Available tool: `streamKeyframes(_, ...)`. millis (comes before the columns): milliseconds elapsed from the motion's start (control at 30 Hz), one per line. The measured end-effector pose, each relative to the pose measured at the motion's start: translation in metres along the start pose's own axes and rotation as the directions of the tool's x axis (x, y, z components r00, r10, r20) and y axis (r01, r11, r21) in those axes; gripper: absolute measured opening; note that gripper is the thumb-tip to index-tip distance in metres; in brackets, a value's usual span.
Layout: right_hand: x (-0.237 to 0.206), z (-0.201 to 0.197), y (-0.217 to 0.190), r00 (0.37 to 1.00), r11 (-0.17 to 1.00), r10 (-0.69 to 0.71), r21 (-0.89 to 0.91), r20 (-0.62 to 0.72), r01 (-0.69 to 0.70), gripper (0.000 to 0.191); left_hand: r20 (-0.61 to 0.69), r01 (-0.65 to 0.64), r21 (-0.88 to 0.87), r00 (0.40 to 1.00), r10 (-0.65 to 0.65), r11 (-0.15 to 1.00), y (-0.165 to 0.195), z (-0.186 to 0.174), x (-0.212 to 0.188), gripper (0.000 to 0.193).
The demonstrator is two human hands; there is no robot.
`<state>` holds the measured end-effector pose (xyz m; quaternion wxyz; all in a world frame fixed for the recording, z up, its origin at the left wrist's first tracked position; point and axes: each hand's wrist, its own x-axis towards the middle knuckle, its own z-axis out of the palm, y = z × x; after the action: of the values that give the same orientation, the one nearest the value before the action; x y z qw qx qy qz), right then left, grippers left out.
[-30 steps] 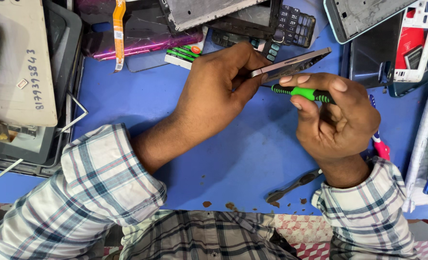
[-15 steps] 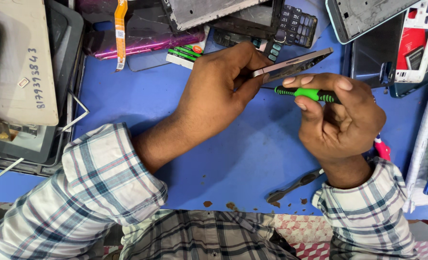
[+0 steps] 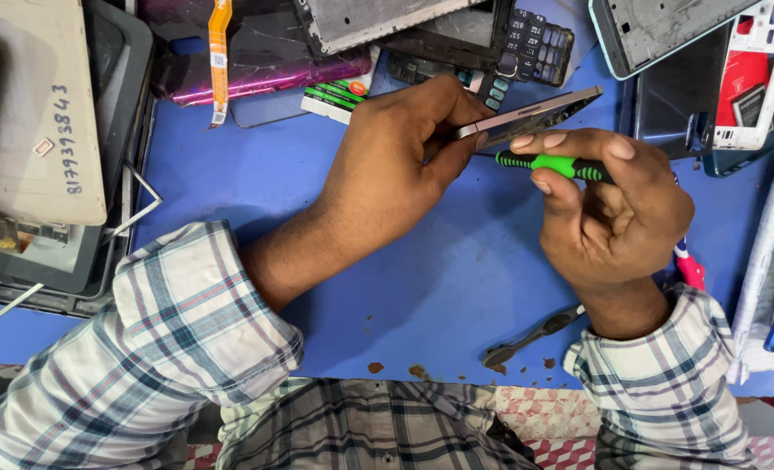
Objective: The person uses a green-handled screwdriver to unscrew screws from the back of a disassembled smartphone, repositioning the phone repeatedly while working on the screws, and pries at the phone's back cover with the screwdriver. The person continues unscrewing and manipulating the phone on a cluttered blue repair bench.
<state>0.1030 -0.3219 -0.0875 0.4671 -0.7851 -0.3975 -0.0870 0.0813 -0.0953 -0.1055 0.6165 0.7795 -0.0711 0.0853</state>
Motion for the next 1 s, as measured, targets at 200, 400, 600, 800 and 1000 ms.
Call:
streamKeyframes(200, 0.0013, 0.0007, -0.0011, 1.0, 1.0, -0.006, 0.011, -0.004, 0.006, 0.055, 0.001, -0.009, 0.001, 1.0, 0.009, 1.0, -0.0001, -0.0005, -0.0004, 0.011)
streamKeyframes(400, 0.0021, 0.001, -0.0003, 1.0, 1.0, -0.017, 0.024, -0.013, 0.017, 0.055, -0.004, -0.018, -0.01, 1.0, 0.018, 1.0, 0.0009, -0.0012, -0.0006, 0.01)
streamKeyframes(600, 0.0033, 0.0024, 0.0027, 0.997, 0.997, -0.062, 0.039, -0.038, 0.064, 0.054, 0.003, 0.012, 0.002, 1.0, -0.012, 1.0, 0.0015, -0.0011, -0.0011, 0.01)
streamKeyframes(800, 0.003, 0.0019, 0.0025, 0.998, 0.997, -0.063, 0.031, -0.025, 0.063, 0.053, -0.004, -0.003, -0.001, 1.0, 0.003, 1.0, 0.0014, -0.0002, -0.0009, 0.011)
streamKeyframes(1000, 0.0017, 0.002, 0.0016, 0.998, 0.998, -0.057, 0.031, -0.022, 0.058, 0.053, 0.006, 0.008, 0.01, 1.0, -0.008, 1.0, -0.0003, -0.0008, -0.0013, 0.011)
